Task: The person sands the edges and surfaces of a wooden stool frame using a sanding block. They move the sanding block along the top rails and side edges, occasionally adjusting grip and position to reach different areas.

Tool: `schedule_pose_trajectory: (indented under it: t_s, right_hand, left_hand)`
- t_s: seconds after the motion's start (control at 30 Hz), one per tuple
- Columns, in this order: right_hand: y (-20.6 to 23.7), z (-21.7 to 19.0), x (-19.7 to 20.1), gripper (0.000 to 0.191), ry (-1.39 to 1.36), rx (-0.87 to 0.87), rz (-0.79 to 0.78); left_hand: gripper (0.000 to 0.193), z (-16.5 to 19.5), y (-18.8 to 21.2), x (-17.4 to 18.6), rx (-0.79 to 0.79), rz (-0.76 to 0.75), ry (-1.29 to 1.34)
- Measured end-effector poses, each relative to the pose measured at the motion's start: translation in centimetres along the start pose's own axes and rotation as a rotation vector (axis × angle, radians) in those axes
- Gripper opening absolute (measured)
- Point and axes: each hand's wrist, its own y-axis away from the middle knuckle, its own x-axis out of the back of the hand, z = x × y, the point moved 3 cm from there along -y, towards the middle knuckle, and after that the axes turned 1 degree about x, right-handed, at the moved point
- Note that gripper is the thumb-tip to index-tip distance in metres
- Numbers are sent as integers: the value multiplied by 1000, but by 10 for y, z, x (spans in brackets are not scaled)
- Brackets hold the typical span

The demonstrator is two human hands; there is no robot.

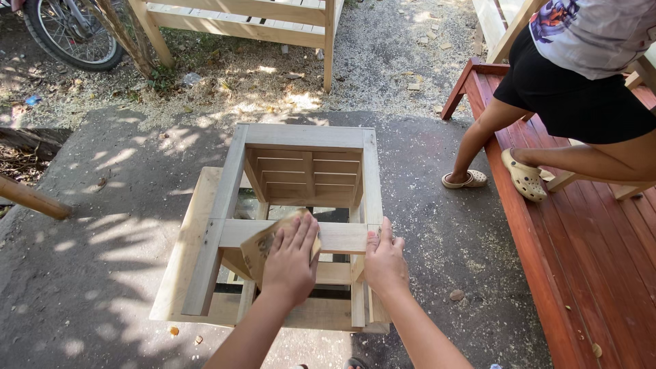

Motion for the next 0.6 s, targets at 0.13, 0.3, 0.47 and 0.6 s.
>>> schedule_pose_trajectory:
  t_s: [0.13,0.3,0.47,0.6]
  right_hand:
    - [9,-5,8,65,2,-53,-34]
    - [7,-10,9,64,15,-43,-28]
    - [1,-10,11,64,-20,-17,7]
    - [3,-6,7,64,-14,-20,2]
  left_hand:
    - [62,8,-19,20,79,-3,36]
    - [71,13,38,31,-61,55,26]
    - [62,16,-26,25,65,-20,69]
    - [68,19,27,22,-73,103,63]
